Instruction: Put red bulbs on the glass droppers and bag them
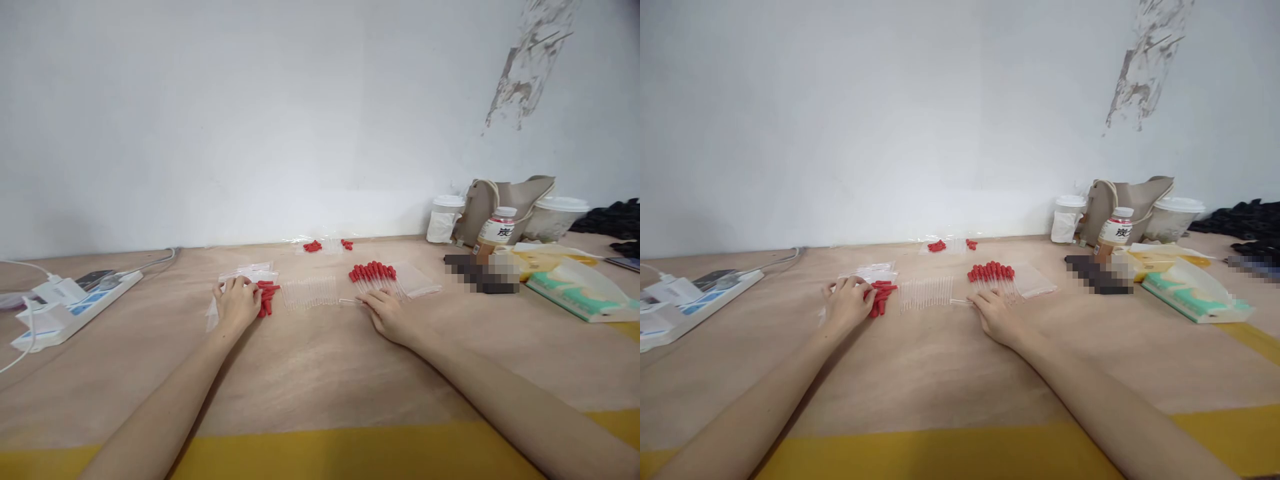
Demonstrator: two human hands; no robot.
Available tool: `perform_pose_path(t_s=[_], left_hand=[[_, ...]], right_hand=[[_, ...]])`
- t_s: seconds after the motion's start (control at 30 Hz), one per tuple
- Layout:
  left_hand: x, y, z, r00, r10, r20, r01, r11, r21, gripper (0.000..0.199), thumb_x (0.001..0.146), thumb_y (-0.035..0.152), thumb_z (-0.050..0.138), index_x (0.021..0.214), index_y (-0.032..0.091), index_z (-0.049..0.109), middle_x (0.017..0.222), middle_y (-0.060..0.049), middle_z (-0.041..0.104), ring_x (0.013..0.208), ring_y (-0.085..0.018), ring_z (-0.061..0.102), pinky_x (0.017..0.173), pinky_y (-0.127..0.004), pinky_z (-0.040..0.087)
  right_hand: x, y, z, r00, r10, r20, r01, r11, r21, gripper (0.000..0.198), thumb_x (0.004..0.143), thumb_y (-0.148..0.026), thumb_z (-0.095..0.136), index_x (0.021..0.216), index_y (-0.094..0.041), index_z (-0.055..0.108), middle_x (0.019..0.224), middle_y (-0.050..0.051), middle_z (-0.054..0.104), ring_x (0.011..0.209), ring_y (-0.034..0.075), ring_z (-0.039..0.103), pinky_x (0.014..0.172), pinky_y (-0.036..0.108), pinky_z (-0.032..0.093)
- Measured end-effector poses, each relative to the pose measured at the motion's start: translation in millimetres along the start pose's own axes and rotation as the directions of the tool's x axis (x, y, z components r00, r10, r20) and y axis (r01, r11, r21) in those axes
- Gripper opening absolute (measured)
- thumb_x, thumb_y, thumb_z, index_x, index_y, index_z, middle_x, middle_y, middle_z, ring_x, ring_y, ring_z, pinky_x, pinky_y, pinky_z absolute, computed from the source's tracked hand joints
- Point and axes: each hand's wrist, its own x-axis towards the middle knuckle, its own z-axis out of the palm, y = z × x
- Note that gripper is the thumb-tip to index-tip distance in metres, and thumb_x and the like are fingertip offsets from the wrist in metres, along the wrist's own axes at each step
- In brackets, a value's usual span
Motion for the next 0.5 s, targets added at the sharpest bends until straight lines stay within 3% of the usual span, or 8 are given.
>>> perform_pose_path(t_s=[0.1,0.2,0.27,0.4,0.5], left_hand=[[1,7,-6,1.000,-0.012,-0.029,0.010,0.999,-0.049,0.023,0.085,0.026,0.043,0.078,0.015,0.062,0.095,-0.009,0.058,0.098,-0.027,0.044,0.089,-0.048,0.018],[-3,25,-11,1.000,-0.017,-0.022,0.013,0.986,-0.166,0.022,0.085,0.031,0.044,0.082,0.019,0.062,0.092,-0.007,0.061,0.094,-0.026,0.048,0.085,-0.047,0.025],[-10,41,-12,0.998,0.058,0.034,-0.046,0.958,-0.285,0.020,0.085,0.034,0.045,0.082,0.022,0.062,0.086,-0.003,0.063,0.085,-0.021,0.053,0.079,-0.039,0.034],[-30,68,-5,0.941,0.303,0.148,-0.160,0.787,-0.596,0.018,0.083,0.030,0.048,0.079,0.020,0.062,0.078,-0.002,0.063,0.074,-0.018,0.056,0.071,-0.032,0.040],[-38,77,0,0.939,0.303,0.162,-0.133,0.755,-0.642,0.020,0.083,0.029,0.046,0.078,0.018,0.062,0.073,-0.002,0.062,0.067,-0.016,0.055,0.064,-0.029,0.043]], right_hand=[[-1,-2,0,0.999,-0.009,0.048,0.009,1.000,-0.001,0.026,0.085,-0.010,0.032,0.100,-0.016,0.053,0.094,0.008,0.060,0.085,0.017,0.051,0.081,0.033,0.033],[0,-5,-3,0.996,0.046,0.082,-0.045,0.999,-0.017,0.026,0.086,-0.012,0.030,0.100,-0.016,0.051,0.092,0.007,0.061,0.081,0.017,0.052,0.081,0.033,0.032],[2,-7,-6,0.992,0.090,0.084,-0.088,0.996,-0.028,0.025,0.087,-0.016,0.029,0.100,-0.016,0.051,0.092,0.007,0.061,0.080,0.017,0.052,0.081,0.033,0.032],[3,-13,-9,0.987,0.134,0.087,-0.130,0.990,-0.049,0.026,0.090,-0.024,0.029,0.097,-0.018,0.053,0.090,0.005,0.062,0.080,0.016,0.054,0.082,0.033,0.029],[3,-18,-8,0.989,0.110,0.100,-0.105,0.993,-0.053,0.027,0.090,-0.025,0.030,0.096,-0.019,0.055,0.090,0.005,0.063,0.080,0.015,0.054,0.082,0.033,0.028]])
